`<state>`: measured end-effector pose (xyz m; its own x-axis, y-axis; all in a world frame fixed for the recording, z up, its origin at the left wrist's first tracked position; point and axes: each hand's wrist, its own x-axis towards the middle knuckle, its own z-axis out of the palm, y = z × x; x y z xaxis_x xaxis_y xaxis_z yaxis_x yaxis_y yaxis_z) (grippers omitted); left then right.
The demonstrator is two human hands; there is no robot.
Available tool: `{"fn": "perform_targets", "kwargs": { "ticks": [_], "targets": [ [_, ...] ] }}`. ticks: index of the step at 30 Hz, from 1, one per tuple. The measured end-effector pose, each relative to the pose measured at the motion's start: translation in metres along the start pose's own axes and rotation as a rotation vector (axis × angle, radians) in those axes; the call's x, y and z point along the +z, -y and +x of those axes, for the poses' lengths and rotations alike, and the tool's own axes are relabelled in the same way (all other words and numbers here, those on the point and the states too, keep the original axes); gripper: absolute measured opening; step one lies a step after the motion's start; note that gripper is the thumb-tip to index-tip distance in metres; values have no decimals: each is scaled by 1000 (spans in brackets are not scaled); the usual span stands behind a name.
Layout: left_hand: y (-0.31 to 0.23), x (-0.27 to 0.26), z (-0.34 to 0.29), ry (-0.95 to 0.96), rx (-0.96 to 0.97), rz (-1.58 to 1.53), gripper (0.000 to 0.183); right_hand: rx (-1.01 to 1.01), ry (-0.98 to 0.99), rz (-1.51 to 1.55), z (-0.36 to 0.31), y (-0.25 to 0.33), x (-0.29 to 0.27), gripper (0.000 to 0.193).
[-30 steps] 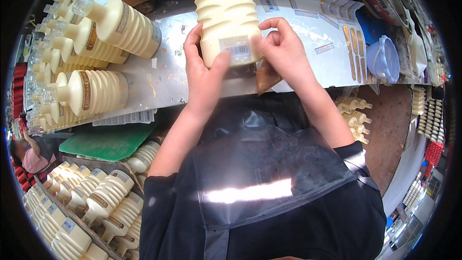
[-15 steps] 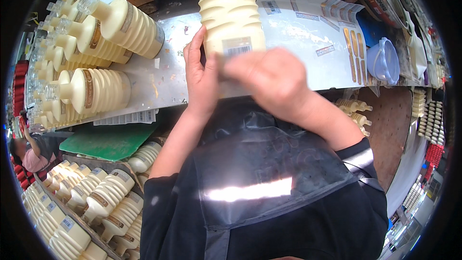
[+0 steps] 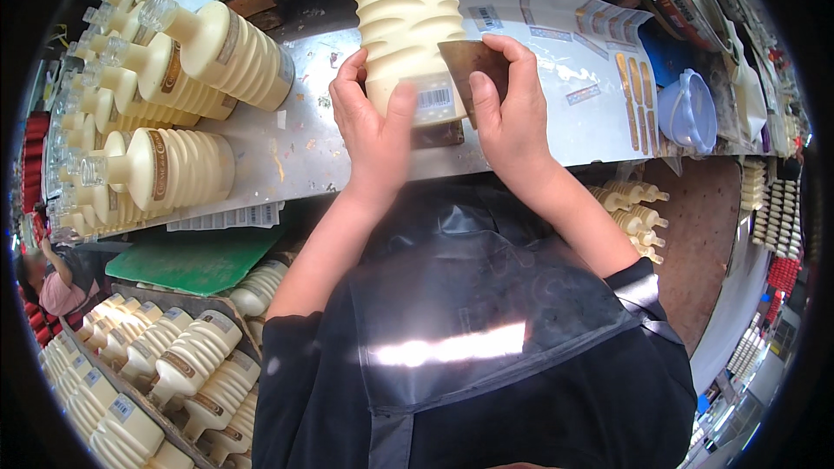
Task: The person applies rectangular labels to the bodies of cream-colored plastic bottles. They pick up a bottle, smooth a label onto its surface, and place it back on the table. The process is repeated for multiple bottles in a production setting.
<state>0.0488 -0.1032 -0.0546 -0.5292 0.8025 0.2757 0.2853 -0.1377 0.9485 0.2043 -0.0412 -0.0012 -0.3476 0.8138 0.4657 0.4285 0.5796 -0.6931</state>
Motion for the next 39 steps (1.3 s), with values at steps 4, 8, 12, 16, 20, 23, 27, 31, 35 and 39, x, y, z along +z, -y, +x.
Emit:
{"fn": "perform_targets", "kwargs": {
  "ticks": [4,8,12,16,20,23,27,31,35,39],
  "targets": [
    [0,-1,1,-6,-58,-126,64,-155,-67,1,8,-5,-6,37],
    [-3,-6,4,8,-170,-369,48,-683,30,-104,9,13,-17,27],
    [-7,-12,7,-4,-247,-530,35,-800,146,-168,6,39,-14,24],
    [-10,-17,10,-39,-301,-577,27,-784,126,-339,9,50,-10,24],
    [-12,-18,12,-30,-320,-589,26,-730,244,-280,-3,57,-5,22],
    [-11,-15,6,-38,-281,-604,34,-348,164,-186,-6,48,-7,18],
    [-4,-8,4,2,-43,-29,61,22,148,-226,0,30,-14,29],
    [1,-9,6,29,-45,-47,65,263,65,-129,1,21,-24,29],
    [0,-9,13,13,48,85,73,186,79,-34,-4,19,-22,31],
    [2,-12,35,74,110,120,82,27,18,-104,13,0,-16,27]
  ]
}}
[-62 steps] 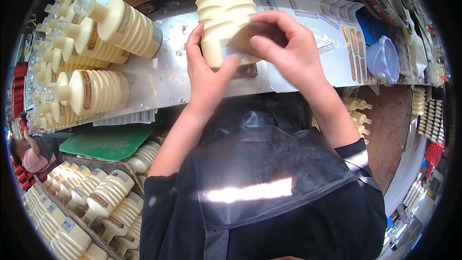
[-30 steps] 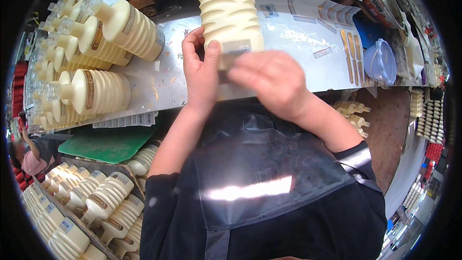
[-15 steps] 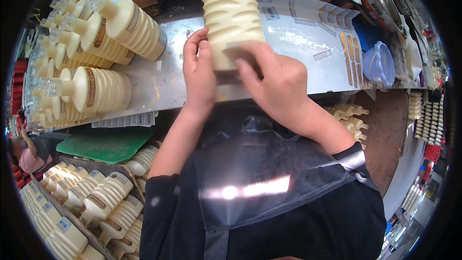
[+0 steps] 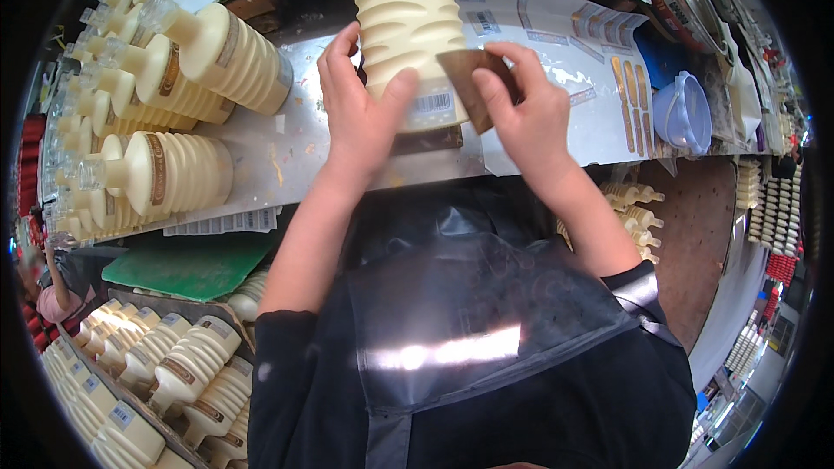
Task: The person applies rectangular labels to the bodies of cream-colored plastic bottles. They pick up a bottle, smooth a label onto its surface, and place it back on the table. The process is repeated for multiple bottles in a production setting.
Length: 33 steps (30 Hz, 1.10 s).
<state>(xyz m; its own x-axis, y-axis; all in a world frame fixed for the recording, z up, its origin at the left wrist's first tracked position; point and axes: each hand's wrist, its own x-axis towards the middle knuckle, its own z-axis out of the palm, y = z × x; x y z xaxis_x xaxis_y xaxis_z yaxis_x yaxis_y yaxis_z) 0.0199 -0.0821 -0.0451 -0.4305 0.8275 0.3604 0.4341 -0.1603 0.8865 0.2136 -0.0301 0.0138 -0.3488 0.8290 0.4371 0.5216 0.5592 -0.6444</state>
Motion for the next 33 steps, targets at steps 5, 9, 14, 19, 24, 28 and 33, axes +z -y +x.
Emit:
{"fn": "perform_targets", "kwargs": {
  "ticks": [5,9,14,19,24,28,33],
  "targets": [
    [11,-4,30,57,55,-118,86,-190,-82,49,0,-16,-7,24],
    [11,-2,53,114,-3,-286,78,-704,59,8,-16,-10,-11,22],
    [5,2,80,199,-287,-627,63,-674,49,10,-9,-3,-15,26],
    [0,3,90,238,-412,-812,61,-780,59,-93,-9,13,-17,25],
    [-13,-3,96,218,-446,-788,60,-800,93,-88,-13,35,-20,28],
    [-28,-13,100,224,-390,-572,70,-877,268,-264,-14,52,-4,29],
    [-38,-41,107,242,-455,-571,52,-776,323,-95,-22,48,-1,26]
  ]
}}
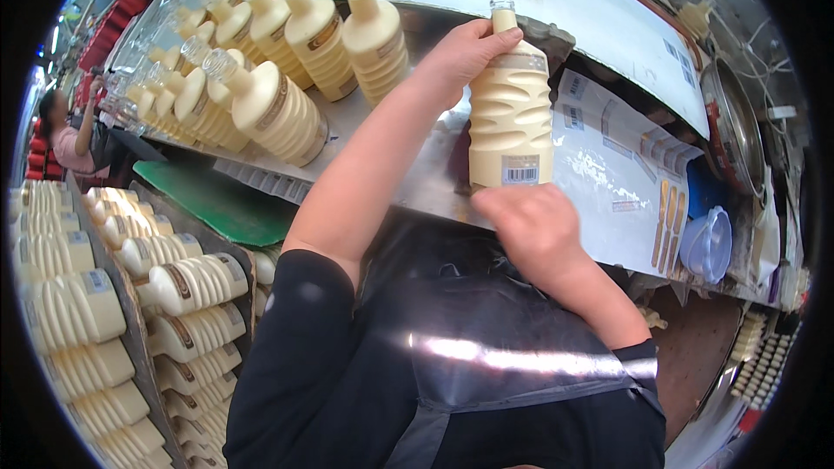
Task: The person applies rectangular labels to the bodies of cream-colored plastic bottles. They pick up a bottle, smooth a label onto its surface, and place it back on the table. The process is repeated for multiple bottles in a production setting.
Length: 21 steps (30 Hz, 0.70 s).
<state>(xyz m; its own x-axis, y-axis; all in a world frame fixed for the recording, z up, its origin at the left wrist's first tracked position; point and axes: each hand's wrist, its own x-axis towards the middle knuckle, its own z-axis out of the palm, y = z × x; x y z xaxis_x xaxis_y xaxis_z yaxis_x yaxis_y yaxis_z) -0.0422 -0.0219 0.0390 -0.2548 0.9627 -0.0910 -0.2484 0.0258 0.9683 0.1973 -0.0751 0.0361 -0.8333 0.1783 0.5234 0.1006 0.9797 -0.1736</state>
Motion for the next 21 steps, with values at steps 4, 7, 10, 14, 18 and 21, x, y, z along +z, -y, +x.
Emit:
{"fn": "perform_targets", "kwargs": {
  "ticks": [4,7,10,14,18,21],
  "targets": [
    [-8,-11,-33,-226,29,80,44,485,-261,-39,-15,-28,-12,29],
    [-1,-19,-75,-368,211,81,36,742,-435,262,-33,-52,-25,27],
    [13,-39,-117,-491,553,154,21,1049,-478,614,-61,-84,-50,27],
    [-5,-85,-148,-764,583,254,30,1122,-539,1183,-131,-107,-106,24],
    [-18,-88,-167,-990,427,734,42,1279,-537,1025,-207,-91,-163,35],
    [-20,-86,-168,-1077,355,957,49,1684,-190,848,-275,-70,-182,37]
  ]
}}
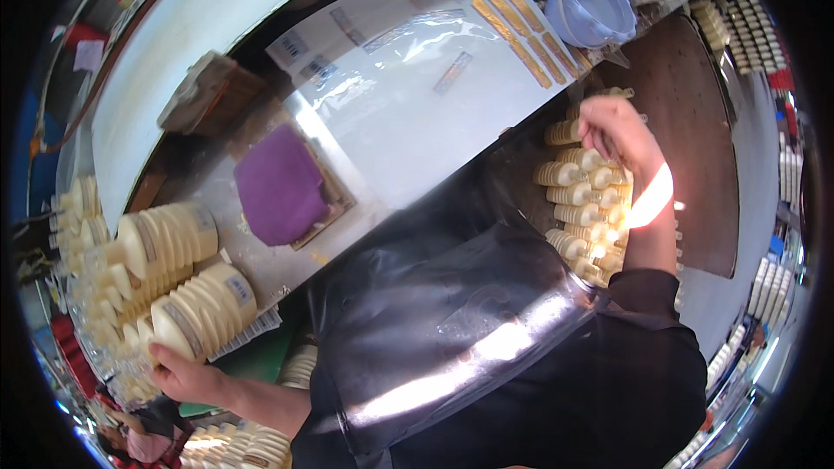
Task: The person applies rectangular labels to the bodies of cream-colored plastic bottles. They pick up a bottle, smooth a label onto its surface, and place it back on the table. The process is repeated for multiple bottles in a production setting.
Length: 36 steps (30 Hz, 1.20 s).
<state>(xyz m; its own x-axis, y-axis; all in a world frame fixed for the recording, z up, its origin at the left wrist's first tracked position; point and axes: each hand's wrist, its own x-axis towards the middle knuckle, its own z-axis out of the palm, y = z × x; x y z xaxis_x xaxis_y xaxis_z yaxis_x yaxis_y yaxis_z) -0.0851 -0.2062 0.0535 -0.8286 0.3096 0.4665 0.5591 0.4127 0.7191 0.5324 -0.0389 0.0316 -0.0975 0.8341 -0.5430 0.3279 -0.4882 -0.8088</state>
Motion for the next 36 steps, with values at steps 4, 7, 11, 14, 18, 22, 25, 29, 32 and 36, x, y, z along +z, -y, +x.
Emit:
{"fn": "perform_targets", "kwargs": {
  "ticks": [4,7,11,14,18,22,25,29,32,36],
  "targets": [
    [12,3,8,-92,28,273,58,296,-269,-567,5,-129,-31,35],
    [22,2,16,-117,54,269,51,535,-467,-970,2,-237,-35,33],
    [12,3,21,-312,92,269,62,647,-648,-682,-31,-345,-31,48],
    [-18,6,23,-408,340,172,59,800,-760,-504,-33,-400,-45,69],
    [-71,18,19,-414,521,-5,48,760,-781,-350,-12,-456,-65,72],
    [-114,47,10,-285,688,-194,39,679,-824,-593,6,-482,-72,72],
    [-140,69,2,-166,677,-293,35,685,-855,-437,21,-484,-71,69],
    [-164,105,-17,29,515,-500,34,624,-705,-442,40,-479,-62,51],
    [-175,128,-36,168,444,-629,38,556,-851,-586,36,-468,-50,36],
    [-184,147,-62,426,415,-671,33,434,-890,-522,5,-439,-55,26]
  ]
}}
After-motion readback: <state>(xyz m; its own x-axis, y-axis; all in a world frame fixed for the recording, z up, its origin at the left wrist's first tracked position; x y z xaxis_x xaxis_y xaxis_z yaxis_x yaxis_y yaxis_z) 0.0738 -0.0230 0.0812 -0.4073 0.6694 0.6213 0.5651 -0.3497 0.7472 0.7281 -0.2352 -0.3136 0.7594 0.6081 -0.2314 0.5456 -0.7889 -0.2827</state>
